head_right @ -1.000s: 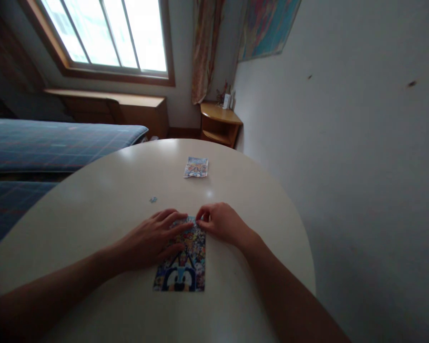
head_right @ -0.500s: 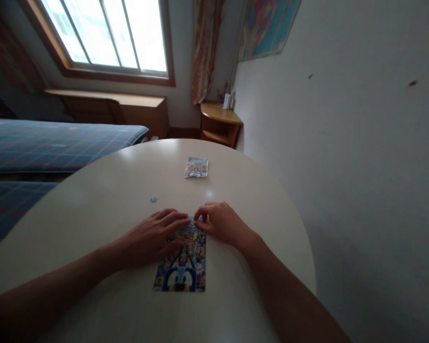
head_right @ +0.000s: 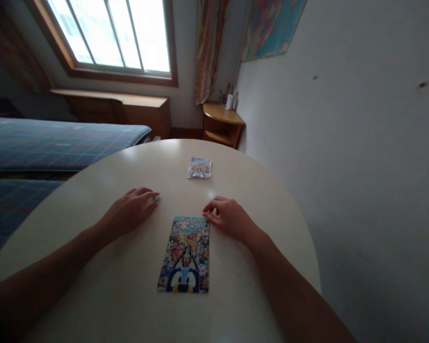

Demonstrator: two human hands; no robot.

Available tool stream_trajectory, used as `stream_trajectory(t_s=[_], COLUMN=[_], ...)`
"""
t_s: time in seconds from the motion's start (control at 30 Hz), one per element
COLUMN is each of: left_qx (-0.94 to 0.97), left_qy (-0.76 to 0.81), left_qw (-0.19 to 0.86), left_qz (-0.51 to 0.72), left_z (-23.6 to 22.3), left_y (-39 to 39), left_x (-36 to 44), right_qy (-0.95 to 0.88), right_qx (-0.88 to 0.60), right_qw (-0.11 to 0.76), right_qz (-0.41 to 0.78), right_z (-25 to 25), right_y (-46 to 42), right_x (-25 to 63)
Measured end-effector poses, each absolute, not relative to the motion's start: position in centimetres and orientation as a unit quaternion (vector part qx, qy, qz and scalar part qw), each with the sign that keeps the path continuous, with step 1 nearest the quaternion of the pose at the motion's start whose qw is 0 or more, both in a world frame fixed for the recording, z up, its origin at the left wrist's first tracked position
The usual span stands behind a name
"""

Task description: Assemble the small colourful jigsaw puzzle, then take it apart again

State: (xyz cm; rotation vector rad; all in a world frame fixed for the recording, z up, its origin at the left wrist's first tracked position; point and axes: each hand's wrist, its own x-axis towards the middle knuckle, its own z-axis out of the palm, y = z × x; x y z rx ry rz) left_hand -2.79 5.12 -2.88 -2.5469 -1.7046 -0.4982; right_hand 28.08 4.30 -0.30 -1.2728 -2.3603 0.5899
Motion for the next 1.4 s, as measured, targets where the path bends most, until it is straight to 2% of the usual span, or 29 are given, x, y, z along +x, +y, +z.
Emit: stream_trajectory(t_s=[0.43, 0.73, 1.17, 1.4], left_qx=[-0.845, -0.856, -0.853, -0.837], left_qy=[-0.497, -0.475, -0.472, -0.47], left_qw=[-0.064, -0.091, -0.123, -0.172], left_qz=[-0.187, -0.182, -0.184, -0.222], left_z=[-3.6, -3.8, -3.0, -2.6], left_y=[5.5, 5.4, 4.7, 4.5], left_x=[-2.4, -1.9, -1.9, -1.4], right_qy=[-0.849, -0.916, -0.923, -0.917], right_qx=[-0.441, -0.324, -0.316, -0.316], right_qw=[0.205, 0.188, 0.161, 0.193], right_qz=[0.206, 0.145, 0.15, 0.148], right_z=[-0.7, -0.9, -0.8, -0.9], right_y=[4.2, 3.4, 3.3, 3.3], right_x=[27.7, 26.6, 26.7, 26.4])
